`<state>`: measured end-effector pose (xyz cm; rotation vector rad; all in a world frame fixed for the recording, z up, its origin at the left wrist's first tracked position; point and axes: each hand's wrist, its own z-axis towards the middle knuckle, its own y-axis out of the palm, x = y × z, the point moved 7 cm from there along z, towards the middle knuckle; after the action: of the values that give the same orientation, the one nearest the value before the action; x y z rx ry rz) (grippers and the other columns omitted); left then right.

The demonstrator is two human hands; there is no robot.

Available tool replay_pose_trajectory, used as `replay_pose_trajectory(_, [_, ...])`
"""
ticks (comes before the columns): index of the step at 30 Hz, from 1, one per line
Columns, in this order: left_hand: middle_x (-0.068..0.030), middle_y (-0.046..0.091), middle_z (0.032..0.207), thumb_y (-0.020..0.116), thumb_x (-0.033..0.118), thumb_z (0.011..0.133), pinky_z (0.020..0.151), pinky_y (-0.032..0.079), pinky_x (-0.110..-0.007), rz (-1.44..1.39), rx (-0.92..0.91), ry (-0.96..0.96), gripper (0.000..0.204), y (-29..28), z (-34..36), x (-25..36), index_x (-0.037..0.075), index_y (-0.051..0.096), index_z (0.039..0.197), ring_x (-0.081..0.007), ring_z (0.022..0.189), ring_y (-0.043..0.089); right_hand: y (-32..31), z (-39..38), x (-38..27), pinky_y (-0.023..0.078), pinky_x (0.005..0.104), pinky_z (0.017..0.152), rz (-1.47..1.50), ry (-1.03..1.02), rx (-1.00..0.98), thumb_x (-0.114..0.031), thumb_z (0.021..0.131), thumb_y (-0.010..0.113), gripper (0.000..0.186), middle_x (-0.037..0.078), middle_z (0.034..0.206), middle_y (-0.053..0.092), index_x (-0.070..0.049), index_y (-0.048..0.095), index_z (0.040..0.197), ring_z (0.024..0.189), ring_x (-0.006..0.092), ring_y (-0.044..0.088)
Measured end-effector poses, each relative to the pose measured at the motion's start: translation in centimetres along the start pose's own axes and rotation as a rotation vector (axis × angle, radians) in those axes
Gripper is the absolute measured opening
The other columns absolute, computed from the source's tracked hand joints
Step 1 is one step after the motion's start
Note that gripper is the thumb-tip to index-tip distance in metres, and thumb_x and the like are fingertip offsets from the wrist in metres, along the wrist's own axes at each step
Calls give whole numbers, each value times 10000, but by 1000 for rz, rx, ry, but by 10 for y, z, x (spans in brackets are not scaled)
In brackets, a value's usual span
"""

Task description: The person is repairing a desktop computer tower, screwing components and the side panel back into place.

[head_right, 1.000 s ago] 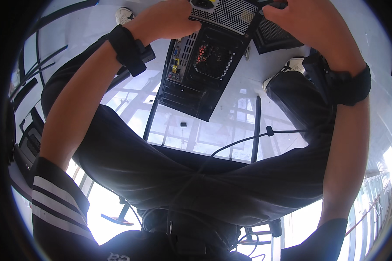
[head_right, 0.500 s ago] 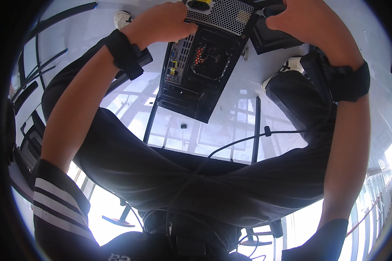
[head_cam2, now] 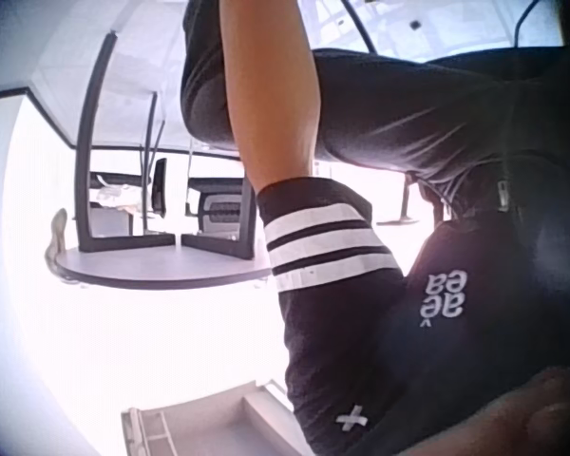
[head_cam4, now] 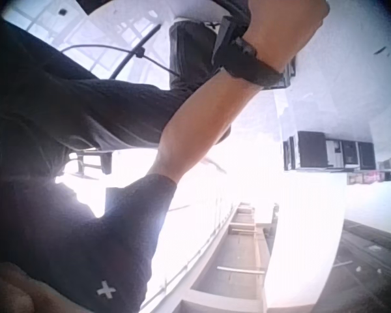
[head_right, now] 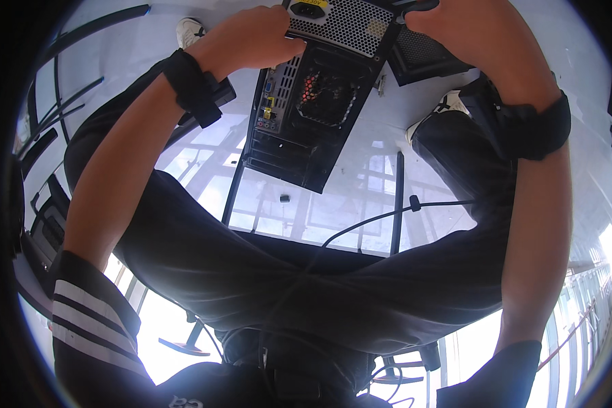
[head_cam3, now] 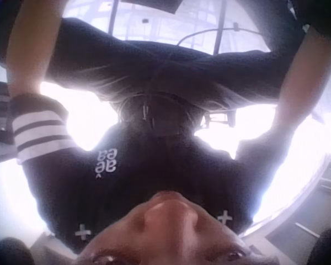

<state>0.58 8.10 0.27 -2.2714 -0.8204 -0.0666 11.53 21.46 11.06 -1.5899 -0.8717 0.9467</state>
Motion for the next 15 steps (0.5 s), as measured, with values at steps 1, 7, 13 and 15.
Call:
replay_pose_trajectory(1, [-294, 719, 1018, 579, 244, 893, 861, 555, -498, 3, 1, 1, 373, -1, 0, 0, -91, 735, 940, -438, 963, 706, -1, 1, 0, 542, 379, 708, -10, 30, -2, -187, 756, 754, 240, 203, 814, 709, 29, 711, 850, 767, 336, 696])
replay_pose_trajectory(7, [-296, 717, 1013, 579, 247, 889, 862, 558, -495, 72, 30, -23, 376, 8, 8, -5, -93, 731, 933, -437, 964, 707, 1, 0, -3, 545, 408, 626, -80, 257, -185, -275, 833, 702, 293, 156, 673, 698, 16, 724, 808, 651, 306, 708])
replay_pose_trajectory(13, [-295, 717, 1017, 585, 250, 891, 865, 559, -490, 21, 56, -17, 374, -1, 0, -3, -90, 728, 954, -436, 977, 704, 6, -3, 1, 545, 390, 693, -58, 232, -199, -268, 805, 705, 309, 197, 854, 730, 11, 707, 936, 792, 324, 707])
replay_pose_trajectory(15, [-296, 716, 1023, 585, 252, 898, 867, 559, -489, -3, 2, -25, 375, 0, -2, -2, -91, 726, 943, -438, 981, 702, 8, -3, 1, 539, 391, 698, -29, 193, -212, -244, 786, 715, 314, 209, 885, 725, 14, 696, 964, 806, 332, 697])
